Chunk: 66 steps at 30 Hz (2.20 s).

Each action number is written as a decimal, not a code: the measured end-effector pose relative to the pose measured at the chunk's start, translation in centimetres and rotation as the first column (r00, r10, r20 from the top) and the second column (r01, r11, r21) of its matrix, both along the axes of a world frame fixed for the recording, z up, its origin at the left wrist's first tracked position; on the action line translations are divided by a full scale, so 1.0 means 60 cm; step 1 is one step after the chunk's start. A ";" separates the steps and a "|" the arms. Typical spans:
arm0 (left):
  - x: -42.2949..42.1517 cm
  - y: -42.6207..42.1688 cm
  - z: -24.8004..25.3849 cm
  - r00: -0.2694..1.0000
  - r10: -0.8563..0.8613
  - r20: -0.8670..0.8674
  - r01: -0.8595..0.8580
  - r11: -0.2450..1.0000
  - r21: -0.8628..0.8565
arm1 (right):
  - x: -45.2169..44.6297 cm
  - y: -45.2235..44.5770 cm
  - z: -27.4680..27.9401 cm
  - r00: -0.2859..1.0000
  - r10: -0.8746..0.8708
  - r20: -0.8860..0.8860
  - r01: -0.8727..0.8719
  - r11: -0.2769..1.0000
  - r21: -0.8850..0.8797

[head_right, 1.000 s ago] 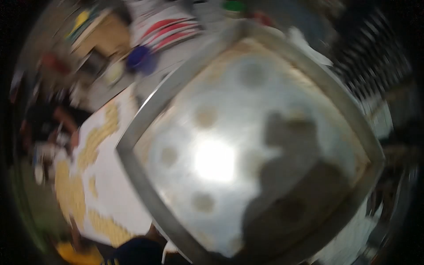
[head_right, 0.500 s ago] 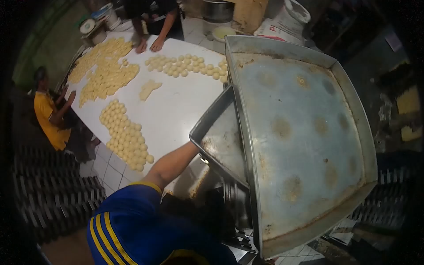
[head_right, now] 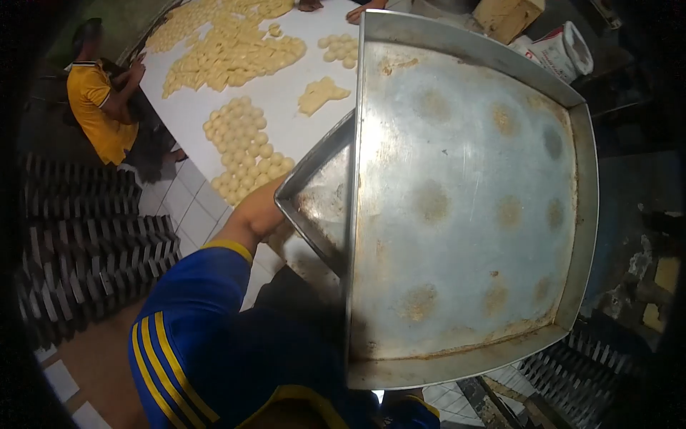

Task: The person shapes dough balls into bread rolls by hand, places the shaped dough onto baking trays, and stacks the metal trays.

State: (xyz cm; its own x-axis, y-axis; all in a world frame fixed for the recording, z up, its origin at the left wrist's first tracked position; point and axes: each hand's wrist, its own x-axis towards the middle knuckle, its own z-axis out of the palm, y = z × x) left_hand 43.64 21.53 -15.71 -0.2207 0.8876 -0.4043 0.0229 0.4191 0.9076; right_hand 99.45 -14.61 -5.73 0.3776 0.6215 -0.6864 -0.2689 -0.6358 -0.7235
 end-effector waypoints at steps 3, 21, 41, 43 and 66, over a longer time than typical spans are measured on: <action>-0.052 0.009 -0.012 0.999 -0.046 0.028 0.046 0.999 -0.010 | -0.035 -0.011 0.011 1.000 -0.018 0.023 0.018 1.000 -0.019; -0.249 -0.321 0.177 0.946 -0.136 -0.293 0.225 0.930 0.292 | -0.070 0.081 -0.069 0.988 -0.154 0.032 0.139 0.952 0.273; -0.513 -0.593 0.113 0.218 -0.416 -0.883 0.584 0.780 -0.224 | -0.641 -0.208 -0.011 0.953 0.293 -0.080 -0.300 0.947 -0.116; -0.526 -0.594 0.117 0.237 -0.443 -0.865 0.622 0.753 -0.215 | -0.697 -0.172 0.006 0.938 0.339 -0.073 -0.343 0.938 -0.047; -0.559 -0.568 0.132 0.399 -0.459 -0.793 0.656 0.748 -0.103 | -0.936 -0.046 -0.021 -0.019 0.532 0.847 -0.919 0.325 -0.225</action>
State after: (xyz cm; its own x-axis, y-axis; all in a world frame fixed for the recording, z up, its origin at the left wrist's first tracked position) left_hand 10.12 -12.54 -7.80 0.2349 0.9590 -0.1587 0.8655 -0.1320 0.4833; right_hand 43.31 -17.36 -6.97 -0.3072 0.9396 -0.1508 0.8747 0.2163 -0.4336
